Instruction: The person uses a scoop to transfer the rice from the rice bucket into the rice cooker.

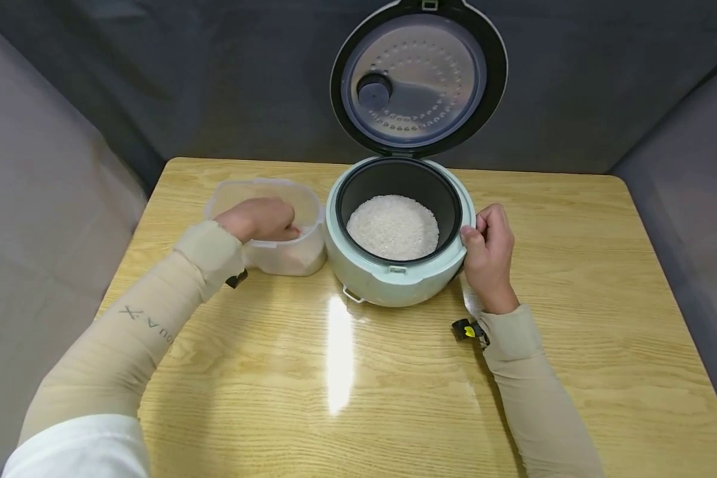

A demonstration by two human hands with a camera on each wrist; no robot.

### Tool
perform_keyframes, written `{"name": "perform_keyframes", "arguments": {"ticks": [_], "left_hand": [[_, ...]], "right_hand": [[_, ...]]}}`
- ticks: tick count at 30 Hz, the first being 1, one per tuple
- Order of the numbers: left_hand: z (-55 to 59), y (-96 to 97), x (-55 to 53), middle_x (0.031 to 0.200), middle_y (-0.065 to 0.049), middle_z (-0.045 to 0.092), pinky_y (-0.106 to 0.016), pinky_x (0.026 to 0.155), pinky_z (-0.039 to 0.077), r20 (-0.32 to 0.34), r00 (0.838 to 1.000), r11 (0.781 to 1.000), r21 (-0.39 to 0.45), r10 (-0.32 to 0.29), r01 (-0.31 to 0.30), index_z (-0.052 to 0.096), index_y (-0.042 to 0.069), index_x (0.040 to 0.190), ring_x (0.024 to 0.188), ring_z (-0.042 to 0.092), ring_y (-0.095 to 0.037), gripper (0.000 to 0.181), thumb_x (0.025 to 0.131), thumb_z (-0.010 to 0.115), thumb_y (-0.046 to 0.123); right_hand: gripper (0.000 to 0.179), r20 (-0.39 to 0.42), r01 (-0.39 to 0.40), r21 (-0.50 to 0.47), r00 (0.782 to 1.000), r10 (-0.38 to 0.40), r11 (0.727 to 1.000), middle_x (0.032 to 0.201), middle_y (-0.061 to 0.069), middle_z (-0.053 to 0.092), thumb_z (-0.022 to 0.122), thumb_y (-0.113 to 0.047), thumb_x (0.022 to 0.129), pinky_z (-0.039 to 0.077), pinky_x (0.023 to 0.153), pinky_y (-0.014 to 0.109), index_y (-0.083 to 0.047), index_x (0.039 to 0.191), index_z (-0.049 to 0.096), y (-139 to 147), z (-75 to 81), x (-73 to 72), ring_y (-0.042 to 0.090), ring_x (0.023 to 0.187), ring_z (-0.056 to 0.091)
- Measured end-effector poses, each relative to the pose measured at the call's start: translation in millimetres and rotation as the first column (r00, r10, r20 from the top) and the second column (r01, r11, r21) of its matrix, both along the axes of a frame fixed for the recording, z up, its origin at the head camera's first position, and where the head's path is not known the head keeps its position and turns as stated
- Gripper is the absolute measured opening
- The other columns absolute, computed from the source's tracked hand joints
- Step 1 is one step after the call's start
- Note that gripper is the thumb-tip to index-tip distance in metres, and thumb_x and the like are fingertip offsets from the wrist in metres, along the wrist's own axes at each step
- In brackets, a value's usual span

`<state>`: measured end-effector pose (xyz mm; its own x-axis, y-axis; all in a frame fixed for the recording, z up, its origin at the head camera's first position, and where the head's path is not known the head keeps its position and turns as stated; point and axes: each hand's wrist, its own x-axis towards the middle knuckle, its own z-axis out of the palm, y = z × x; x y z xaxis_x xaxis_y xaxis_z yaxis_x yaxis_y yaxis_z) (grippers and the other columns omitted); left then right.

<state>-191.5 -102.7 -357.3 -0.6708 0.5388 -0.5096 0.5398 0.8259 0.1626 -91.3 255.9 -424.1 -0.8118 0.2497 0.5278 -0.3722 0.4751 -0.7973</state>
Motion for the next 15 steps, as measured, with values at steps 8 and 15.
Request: {"name": "perform_keyframes", "arguments": {"ticks": [8, 15], "left_hand": [[0.5, -0.5, -0.2, 0.062, 0.004, 0.041, -0.029, 0.062, 0.038, 0.005, 1.000, 1.000, -0.005, 0.000, 0.000, 0.049, 0.016, 0.067, 0.060, 0.040, -0.012, 0.039, 0.104, 0.056, 0.026], [-0.7, -0.7, -0.9, 0.064, 0.003, 0.043, -0.029, 0.063, 0.038, 0.010, 1.000, 1.000, -0.015, 0.007, -0.007, 0.052, 0.015, 0.070, 0.061, 0.041, -0.013, 0.037, 0.105, 0.056, 0.027]], "right_hand": [[0.029, 0.009, -0.012, -0.001, 1.000, 0.012, 1.000, 0.079, -0.011, 0.033, 0.047, -0.024, 0.078, 0.024, 0.067, 0.025, 0.003, 0.079, 0.038, 1.0, 1.0, -1.0, 0.006, 0.072, 0.033], [0.030, 0.000, -0.009, 0.002, 1.000, 0.009, 1.000, 0.078, -0.012, 0.033, 0.047, -0.024, 0.079, 0.024, 0.067, 0.025, 0.004, 0.078, 0.038, -0.2, 0.4, -0.1, 0.006, 0.071, 0.032]]}}
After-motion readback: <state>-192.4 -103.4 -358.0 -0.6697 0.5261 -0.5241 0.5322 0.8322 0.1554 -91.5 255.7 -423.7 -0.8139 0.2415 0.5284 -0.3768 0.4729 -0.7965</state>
